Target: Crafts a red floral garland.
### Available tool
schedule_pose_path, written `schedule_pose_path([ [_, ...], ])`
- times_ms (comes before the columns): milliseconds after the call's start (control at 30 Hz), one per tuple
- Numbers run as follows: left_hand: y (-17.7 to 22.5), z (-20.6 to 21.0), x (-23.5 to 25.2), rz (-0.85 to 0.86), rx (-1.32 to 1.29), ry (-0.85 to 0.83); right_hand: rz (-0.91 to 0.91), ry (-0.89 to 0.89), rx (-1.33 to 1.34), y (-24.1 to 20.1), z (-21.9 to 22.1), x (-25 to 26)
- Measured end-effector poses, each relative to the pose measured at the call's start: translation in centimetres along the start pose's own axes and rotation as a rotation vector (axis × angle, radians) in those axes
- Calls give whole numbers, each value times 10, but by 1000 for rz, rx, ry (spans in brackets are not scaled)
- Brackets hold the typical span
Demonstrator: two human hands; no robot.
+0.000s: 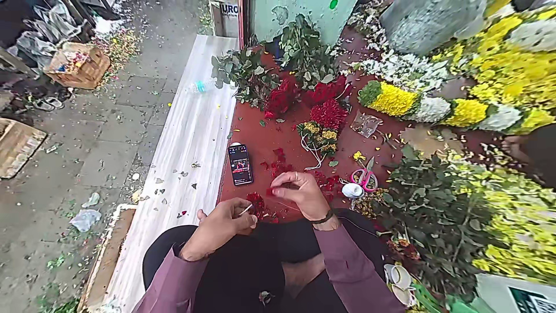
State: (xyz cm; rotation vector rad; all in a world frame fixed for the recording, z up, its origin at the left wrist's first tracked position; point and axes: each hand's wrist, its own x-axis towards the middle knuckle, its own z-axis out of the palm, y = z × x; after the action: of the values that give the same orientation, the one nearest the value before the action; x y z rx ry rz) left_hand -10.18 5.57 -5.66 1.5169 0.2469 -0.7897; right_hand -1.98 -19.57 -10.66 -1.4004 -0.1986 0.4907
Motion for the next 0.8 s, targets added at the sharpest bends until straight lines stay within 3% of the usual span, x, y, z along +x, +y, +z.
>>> schedule_pose_path([
  [67, 3, 1, 2, 22, -44, 67, -56, -243, -9, -8, 15, -12],
  [133, 3, 2, 2, 45, -84, 110, -63, -360, -60, -8, 29, -19],
  [367, 3, 0, 4, 100, -133, 165, 16, -109, -169, -7, 49, -23],
  [567, 3, 1, 5, 77, -129, 140, 76, -75, -110, -3, 47, -20],
  [667, 2, 0, 4, 76, -151, 154, 105, -138, 12, -4, 44, -19],
  [800, 3, -1, 5, 88, -209, 216, 32, -378, 58, 0, 37, -16],
])
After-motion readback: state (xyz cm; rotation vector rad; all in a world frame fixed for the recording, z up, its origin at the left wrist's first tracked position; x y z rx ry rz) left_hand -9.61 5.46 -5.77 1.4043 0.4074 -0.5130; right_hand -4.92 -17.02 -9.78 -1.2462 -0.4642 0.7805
